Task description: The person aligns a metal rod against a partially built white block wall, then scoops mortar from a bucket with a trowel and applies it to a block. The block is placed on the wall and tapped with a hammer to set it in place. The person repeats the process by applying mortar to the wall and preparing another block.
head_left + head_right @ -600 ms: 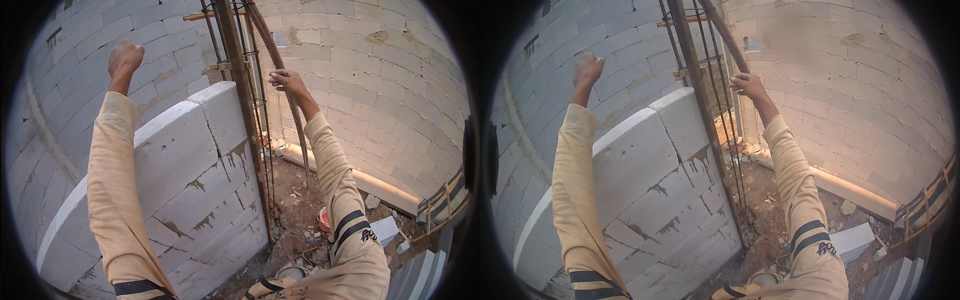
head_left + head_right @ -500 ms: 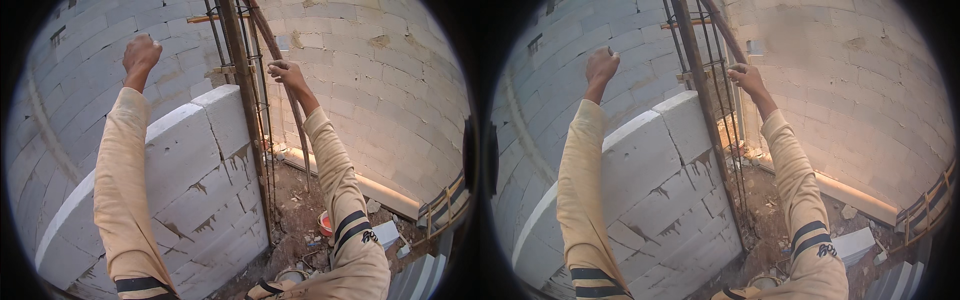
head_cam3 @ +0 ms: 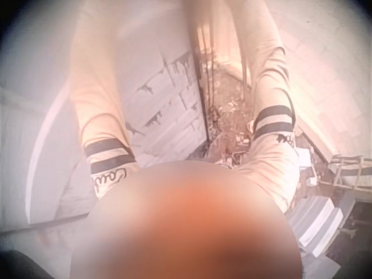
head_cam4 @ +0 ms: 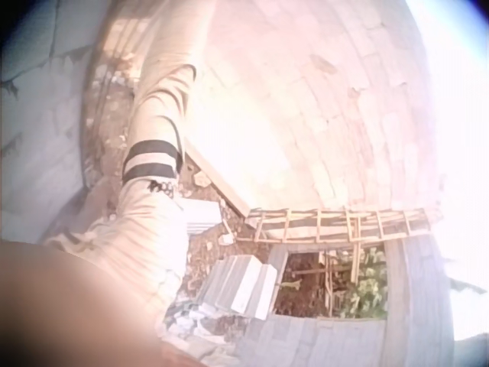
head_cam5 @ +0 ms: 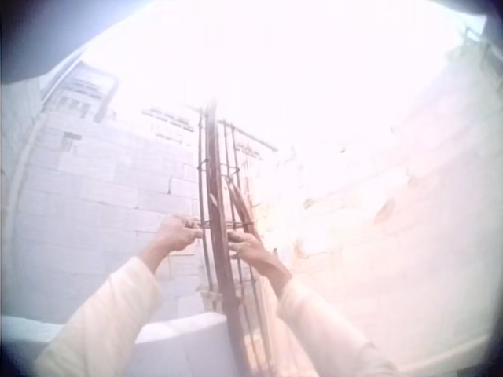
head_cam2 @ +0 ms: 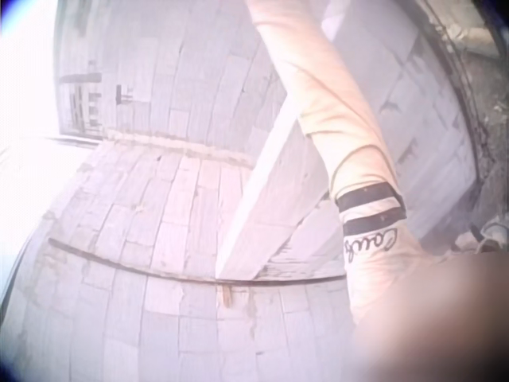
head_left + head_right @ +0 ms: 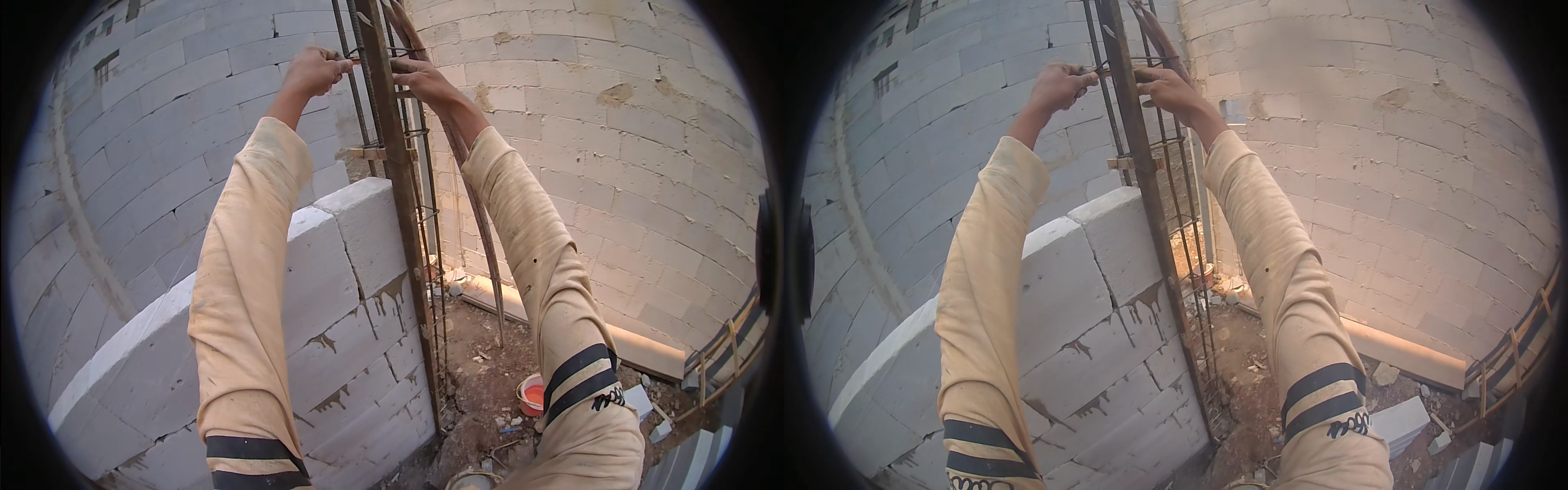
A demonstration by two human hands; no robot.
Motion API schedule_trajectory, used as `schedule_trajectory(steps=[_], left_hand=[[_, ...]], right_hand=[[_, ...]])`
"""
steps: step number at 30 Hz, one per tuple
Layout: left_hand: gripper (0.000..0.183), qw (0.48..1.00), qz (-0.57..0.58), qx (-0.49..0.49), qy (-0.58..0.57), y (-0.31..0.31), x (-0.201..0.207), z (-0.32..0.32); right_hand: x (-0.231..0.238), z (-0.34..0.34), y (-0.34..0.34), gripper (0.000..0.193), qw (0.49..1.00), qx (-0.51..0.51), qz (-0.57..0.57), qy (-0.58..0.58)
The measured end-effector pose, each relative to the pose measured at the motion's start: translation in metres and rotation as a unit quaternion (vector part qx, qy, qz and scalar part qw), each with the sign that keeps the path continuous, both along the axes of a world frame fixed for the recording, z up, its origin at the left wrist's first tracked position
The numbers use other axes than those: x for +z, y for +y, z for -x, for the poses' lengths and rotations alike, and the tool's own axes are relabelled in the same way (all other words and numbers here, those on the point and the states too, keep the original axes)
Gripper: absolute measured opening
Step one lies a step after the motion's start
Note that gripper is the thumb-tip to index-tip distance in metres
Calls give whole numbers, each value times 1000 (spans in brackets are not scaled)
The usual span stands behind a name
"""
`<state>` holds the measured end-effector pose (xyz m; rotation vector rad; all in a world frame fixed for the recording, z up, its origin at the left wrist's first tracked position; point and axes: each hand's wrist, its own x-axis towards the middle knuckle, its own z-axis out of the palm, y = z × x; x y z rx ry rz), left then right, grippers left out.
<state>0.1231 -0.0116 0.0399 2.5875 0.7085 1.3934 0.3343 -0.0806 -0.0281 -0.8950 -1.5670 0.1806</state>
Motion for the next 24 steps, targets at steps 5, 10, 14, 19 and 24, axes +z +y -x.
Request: schedule_trajectory(steps=[5, 10, 14, 19, 24], left_hand=[[20, 973, 211, -87, -28, 4, 1, -6], [25, 993, 83, 69, 49, -3, 7, -24], [26, 936, -259, 218, -101, -29, -31, -45], [36, 927, -294, 23, -233, -64, -129, -53], [70, 950, 24, -20, -311, -43, -146, -68]], right_hand=[[-2, -11, 18, 32, 992, 118, 33, 27], [-2, -24, 38, 21, 996, 68, 27, 47], [-11, -21, 54, 22, 993, -25, -35, 111], [-12, -7, 67, 21, 966, 62, -114, 225], [-7, -2, 61, 18, 974, 108, -78, 183]])
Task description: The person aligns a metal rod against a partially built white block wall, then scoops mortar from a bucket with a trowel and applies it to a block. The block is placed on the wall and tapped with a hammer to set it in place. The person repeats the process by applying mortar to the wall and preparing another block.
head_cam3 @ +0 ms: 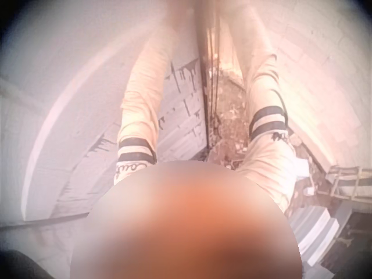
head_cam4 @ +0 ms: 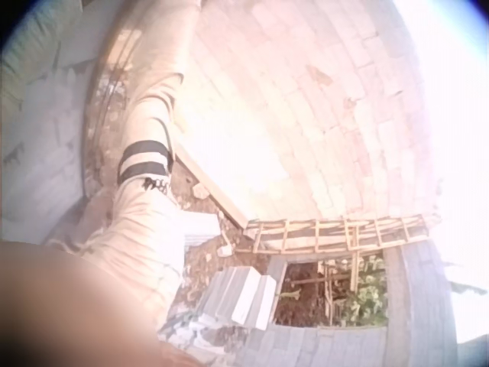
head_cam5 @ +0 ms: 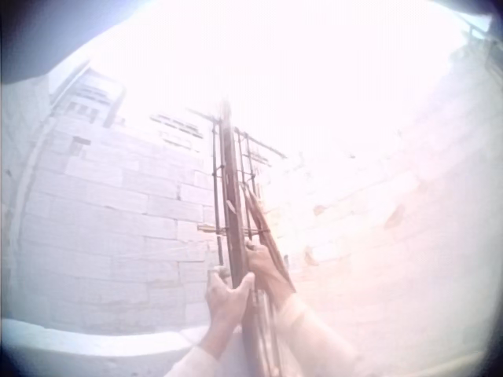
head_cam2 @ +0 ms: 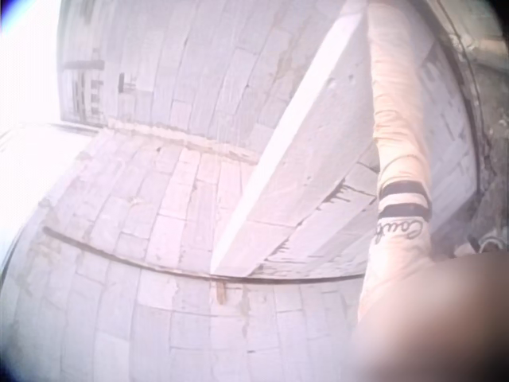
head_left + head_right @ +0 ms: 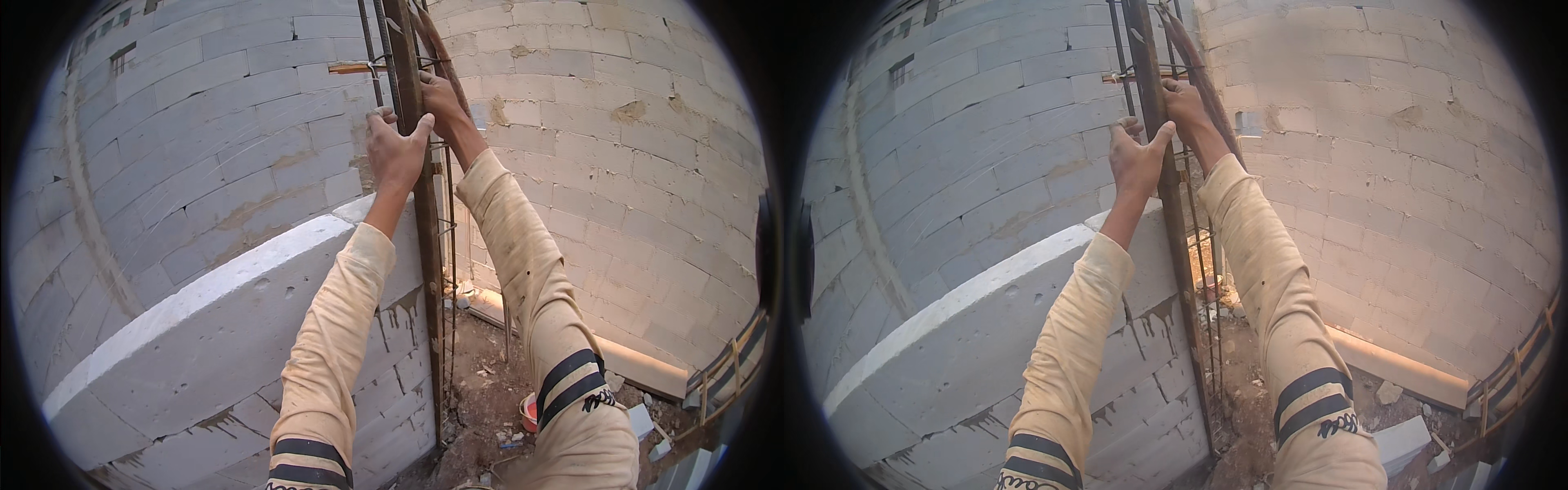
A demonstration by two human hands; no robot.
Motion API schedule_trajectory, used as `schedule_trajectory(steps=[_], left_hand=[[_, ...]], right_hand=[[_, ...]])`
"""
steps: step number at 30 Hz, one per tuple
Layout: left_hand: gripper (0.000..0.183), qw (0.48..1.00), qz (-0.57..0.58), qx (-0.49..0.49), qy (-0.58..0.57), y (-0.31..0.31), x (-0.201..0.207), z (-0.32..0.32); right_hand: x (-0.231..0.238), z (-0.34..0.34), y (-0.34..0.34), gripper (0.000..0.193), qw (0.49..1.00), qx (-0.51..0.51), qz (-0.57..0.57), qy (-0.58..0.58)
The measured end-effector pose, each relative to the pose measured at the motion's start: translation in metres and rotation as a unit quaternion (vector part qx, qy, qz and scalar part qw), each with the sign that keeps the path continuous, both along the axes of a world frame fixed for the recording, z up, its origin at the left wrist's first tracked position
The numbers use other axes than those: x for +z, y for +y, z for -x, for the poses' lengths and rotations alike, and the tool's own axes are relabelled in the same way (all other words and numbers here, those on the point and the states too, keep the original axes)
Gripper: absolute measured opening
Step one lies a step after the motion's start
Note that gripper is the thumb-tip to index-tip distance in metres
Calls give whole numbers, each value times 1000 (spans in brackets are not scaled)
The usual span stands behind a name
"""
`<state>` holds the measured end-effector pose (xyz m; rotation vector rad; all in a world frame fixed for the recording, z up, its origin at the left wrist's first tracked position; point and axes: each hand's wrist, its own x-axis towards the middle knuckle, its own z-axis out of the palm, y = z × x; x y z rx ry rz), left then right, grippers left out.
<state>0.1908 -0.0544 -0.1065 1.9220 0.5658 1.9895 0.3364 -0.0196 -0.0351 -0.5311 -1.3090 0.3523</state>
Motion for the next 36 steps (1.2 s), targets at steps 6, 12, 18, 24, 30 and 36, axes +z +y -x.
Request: schedule_trajectory(steps=[6, 12, 18, 24, 30, 36], left_hand=[[76, 996, 13, -86, 18, 40, 20, -21], [61, 981, -13, -194, -23, 49, 19, -27], [55, 992, -14, -123, -14, 38, 18, -22], [56, 987, -3, -158, -19, 35, 18, -20], [57, 987, 0, -159, -23, 40, 14, -22], [58, 989, 1, -143, -23, 33, 16, -18]], right_hand=[[7, -25, -32, 20, 974, -212, 55, -60], [7, -33, -50, 33, 891, -401, 7, -215], [4, -32, -55, 27, 859, -443, 10, -257], [4, -34, -61, 28, 832, -481, -45, -274], [9, -32, -61, 26, 821, -490, -39, -291], [18, -35, -49, 26, 799, -522, -34, -298]])
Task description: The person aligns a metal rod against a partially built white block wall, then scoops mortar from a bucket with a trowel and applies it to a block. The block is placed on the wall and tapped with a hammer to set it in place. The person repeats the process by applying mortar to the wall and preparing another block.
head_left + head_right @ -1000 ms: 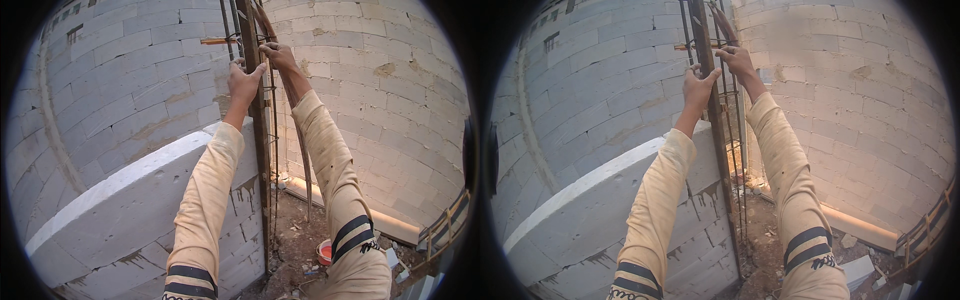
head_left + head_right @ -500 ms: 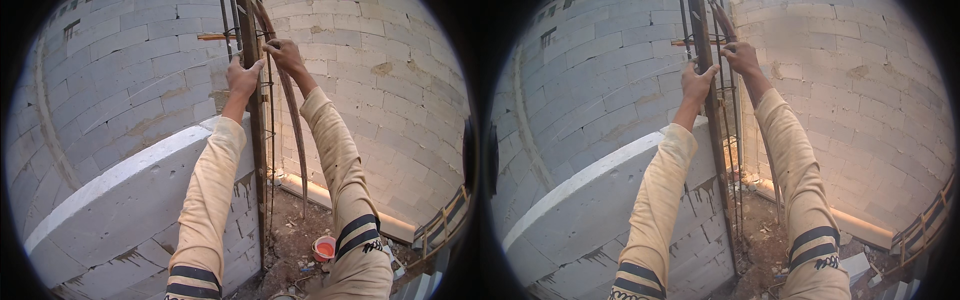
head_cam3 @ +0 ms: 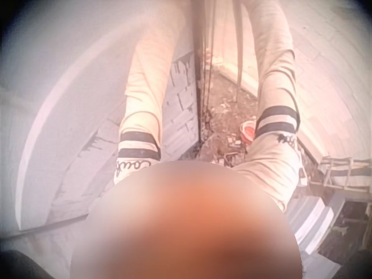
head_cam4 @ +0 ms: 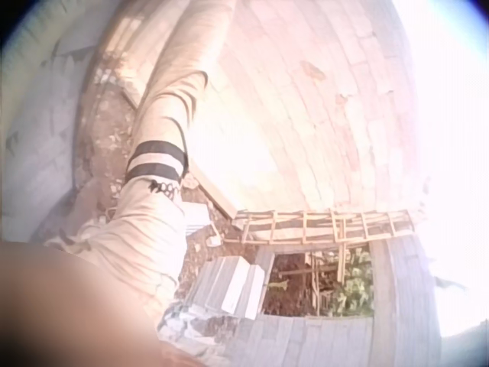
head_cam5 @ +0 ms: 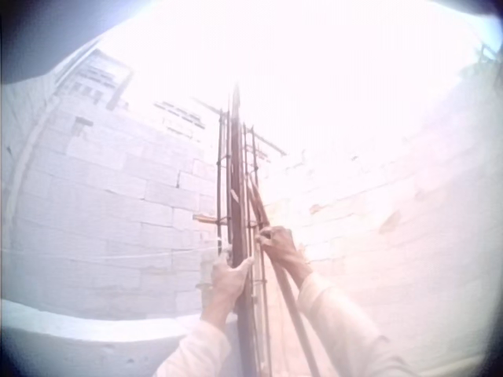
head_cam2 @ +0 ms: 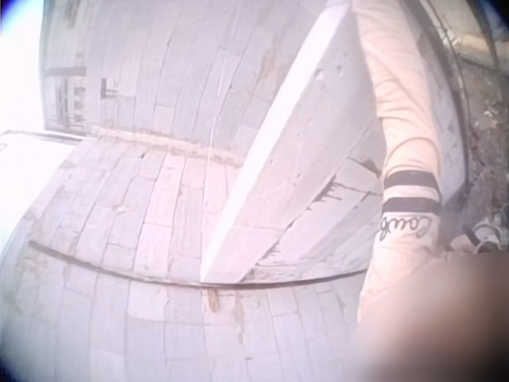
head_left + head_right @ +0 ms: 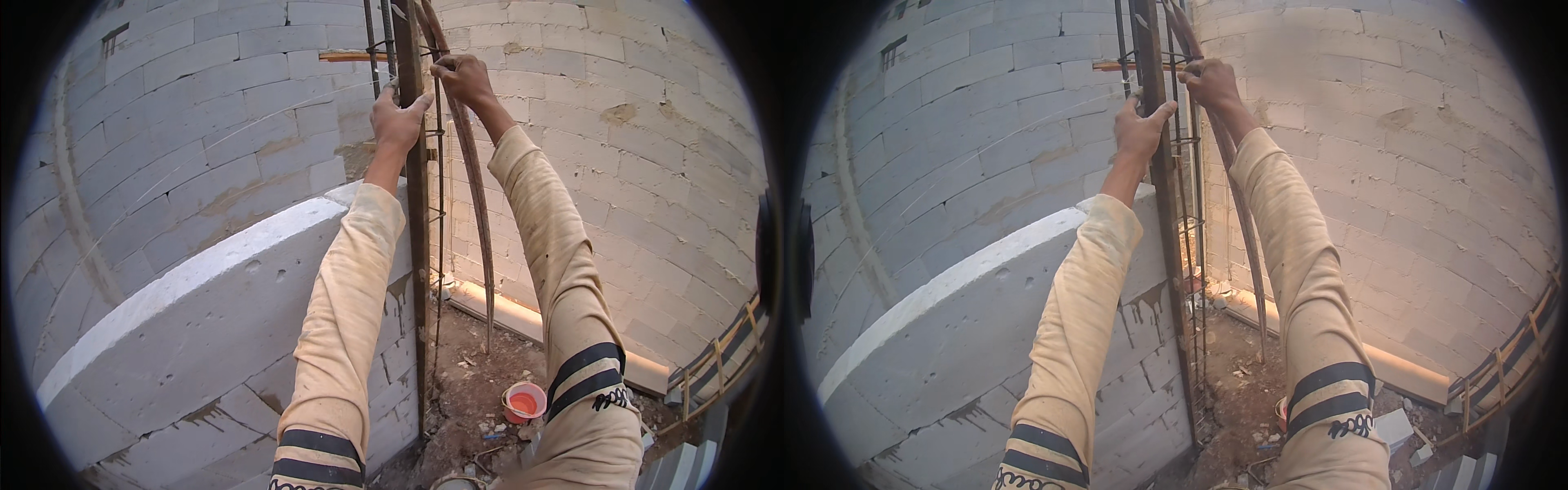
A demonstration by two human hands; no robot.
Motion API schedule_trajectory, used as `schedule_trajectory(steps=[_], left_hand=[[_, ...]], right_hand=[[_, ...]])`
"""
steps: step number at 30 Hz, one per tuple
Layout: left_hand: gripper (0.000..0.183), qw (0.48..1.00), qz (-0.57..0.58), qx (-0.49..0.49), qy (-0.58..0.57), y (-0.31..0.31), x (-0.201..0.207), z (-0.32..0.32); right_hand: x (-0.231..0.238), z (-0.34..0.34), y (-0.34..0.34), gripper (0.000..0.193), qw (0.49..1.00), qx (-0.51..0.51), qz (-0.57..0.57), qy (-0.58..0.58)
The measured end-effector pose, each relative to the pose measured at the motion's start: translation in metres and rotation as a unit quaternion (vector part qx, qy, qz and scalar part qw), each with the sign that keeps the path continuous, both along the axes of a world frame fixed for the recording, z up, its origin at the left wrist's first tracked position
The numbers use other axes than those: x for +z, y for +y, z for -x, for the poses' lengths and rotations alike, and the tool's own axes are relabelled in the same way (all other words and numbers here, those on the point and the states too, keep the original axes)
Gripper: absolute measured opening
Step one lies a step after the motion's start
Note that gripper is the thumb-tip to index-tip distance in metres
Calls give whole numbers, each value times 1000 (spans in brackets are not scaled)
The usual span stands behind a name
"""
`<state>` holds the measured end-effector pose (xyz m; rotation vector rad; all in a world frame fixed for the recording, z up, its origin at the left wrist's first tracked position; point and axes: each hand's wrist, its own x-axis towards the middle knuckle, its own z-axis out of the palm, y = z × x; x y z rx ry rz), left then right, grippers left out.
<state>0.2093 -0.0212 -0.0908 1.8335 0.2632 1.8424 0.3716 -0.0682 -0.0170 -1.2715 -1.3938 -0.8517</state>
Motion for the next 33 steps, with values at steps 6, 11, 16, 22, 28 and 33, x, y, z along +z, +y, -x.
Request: schedule_trajectory(steps=[6, 11, 16, 22, 28, 33], left_hand=[[59, 1000, 7, -20, 14, 1, 0, 0], [60, 1000, -5, -7, 0, 9, 0, -6], [61, 997, 13, -76, -1, 9, 1, -9], [63, 997, 20, -10, -67, -3, -1, -7], [77, 990, 52, -48, -123, 7, -6, -39], [104, 987, 143, -3, -67, 20, -9, -69]], right_hand=[[3, -5, -1, 29, 999, 15, 18, 33], [-4, 5, -30, 25, 1000, 8, 6, -27], [-12, 33, -74, 17, 989, -59, 18, -136], [23, 100, -89, 4, 925, -167, 104, -325], [77, 93, -4, 9, 846, -200, 136, -476], [107, 62, 55, 14, 819, -242, 131, -503]])
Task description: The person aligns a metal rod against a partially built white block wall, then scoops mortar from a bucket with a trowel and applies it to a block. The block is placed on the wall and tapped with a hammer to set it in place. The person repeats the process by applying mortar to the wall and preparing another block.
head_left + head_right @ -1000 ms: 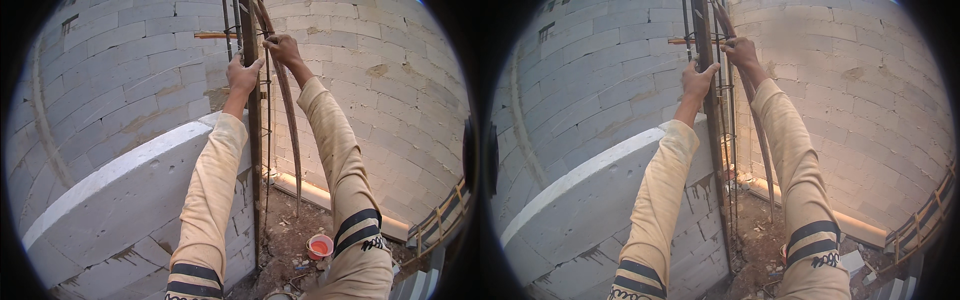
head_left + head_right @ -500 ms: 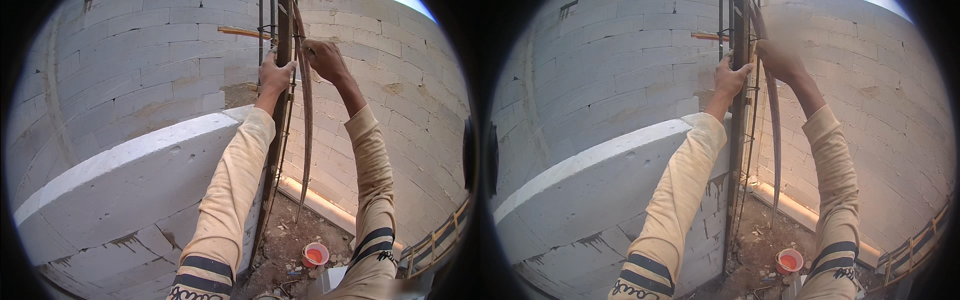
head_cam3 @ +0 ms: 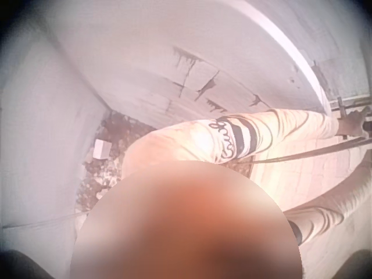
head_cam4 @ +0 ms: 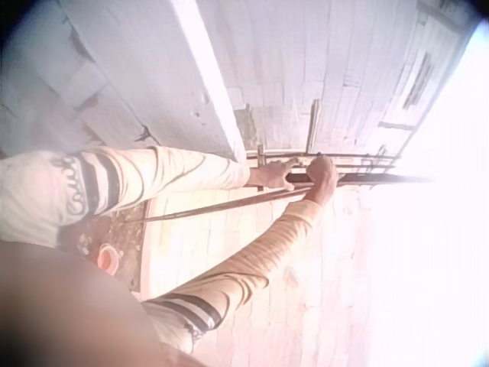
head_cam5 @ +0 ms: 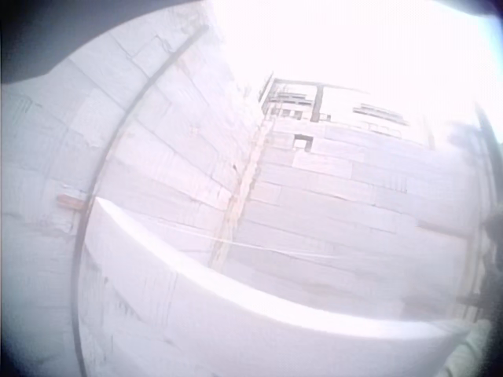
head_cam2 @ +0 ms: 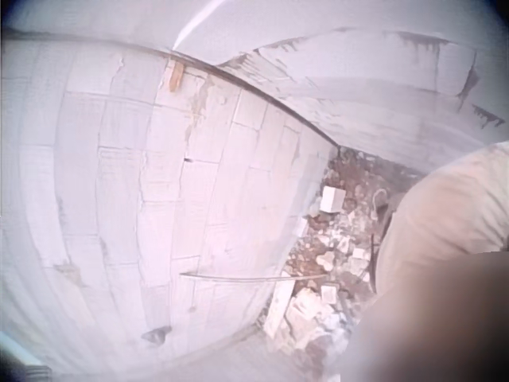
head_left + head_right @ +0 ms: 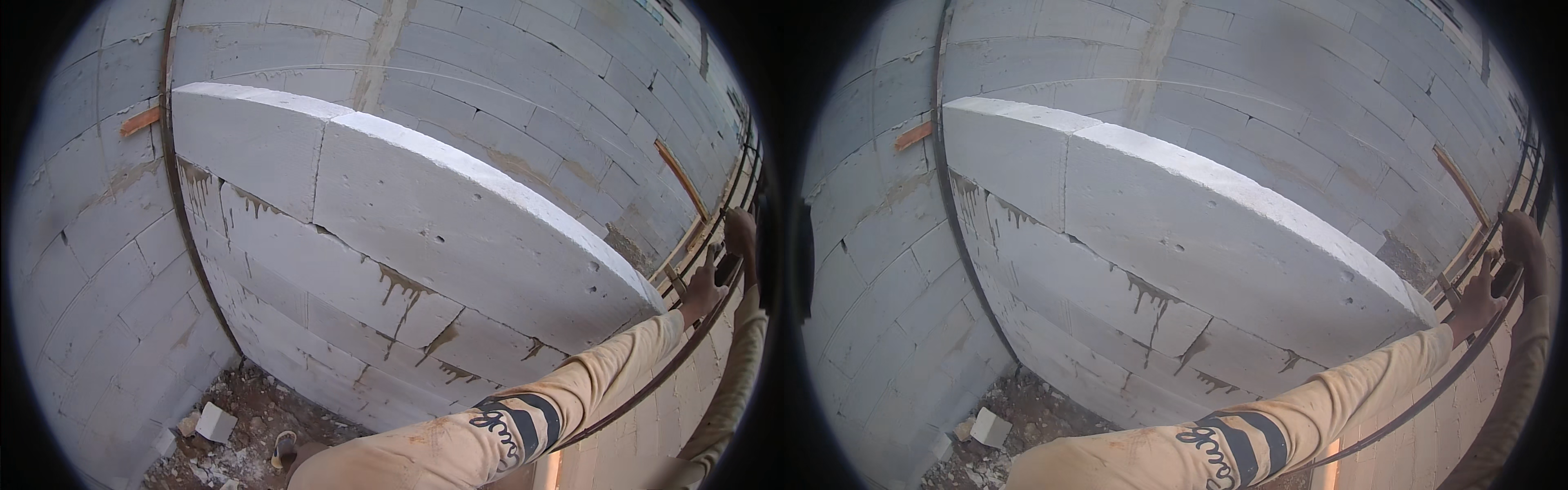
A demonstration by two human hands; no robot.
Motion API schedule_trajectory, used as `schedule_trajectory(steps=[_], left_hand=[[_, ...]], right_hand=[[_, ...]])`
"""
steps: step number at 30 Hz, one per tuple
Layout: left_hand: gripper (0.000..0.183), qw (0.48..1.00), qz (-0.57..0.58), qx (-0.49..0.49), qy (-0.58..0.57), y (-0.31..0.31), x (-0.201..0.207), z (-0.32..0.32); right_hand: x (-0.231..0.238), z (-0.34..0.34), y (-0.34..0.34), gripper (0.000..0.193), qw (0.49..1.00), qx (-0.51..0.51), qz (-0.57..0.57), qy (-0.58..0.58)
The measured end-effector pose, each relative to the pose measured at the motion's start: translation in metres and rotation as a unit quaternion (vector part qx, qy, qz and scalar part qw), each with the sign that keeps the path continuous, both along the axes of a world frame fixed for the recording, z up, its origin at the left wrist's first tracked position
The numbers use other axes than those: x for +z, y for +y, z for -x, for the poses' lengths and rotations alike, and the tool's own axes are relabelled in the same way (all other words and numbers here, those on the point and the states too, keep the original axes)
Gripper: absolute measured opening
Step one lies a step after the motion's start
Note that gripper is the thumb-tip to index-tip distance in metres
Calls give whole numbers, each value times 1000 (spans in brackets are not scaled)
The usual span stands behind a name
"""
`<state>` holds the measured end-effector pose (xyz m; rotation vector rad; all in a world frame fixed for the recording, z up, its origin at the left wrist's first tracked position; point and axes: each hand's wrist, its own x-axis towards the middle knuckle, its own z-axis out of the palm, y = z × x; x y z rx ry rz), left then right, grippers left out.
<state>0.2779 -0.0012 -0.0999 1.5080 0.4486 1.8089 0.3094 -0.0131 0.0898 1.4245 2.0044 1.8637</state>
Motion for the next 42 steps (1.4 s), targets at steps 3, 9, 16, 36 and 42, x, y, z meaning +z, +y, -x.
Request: schedule_trajectory(steps=[3, 9, 16, 36, 42], left_hand=[[107, 999, -14, -10, -27, 5, 3, 2], [103, 997, -71, -29, -31, -9, -8, 27], [97, 993, -120, 17, -12, -21, -10, 49], [59, 957, -96, -272, -36, -3, 1, 54], [46, 954, -105, -278, -31, -18, 5, 69]], right_hand=[[8, 36, 6, 23, 987, -143, 66, 4], [-1, 122, -13, 17, 922, -338, 112, 155], [-15, 139, -20, 27, 919, -339, 67, 187], [-45, 29, -96, 26, 785, 386, -180, 449], [-118, -43, -58, 41, 632, 386, 120, 661]])
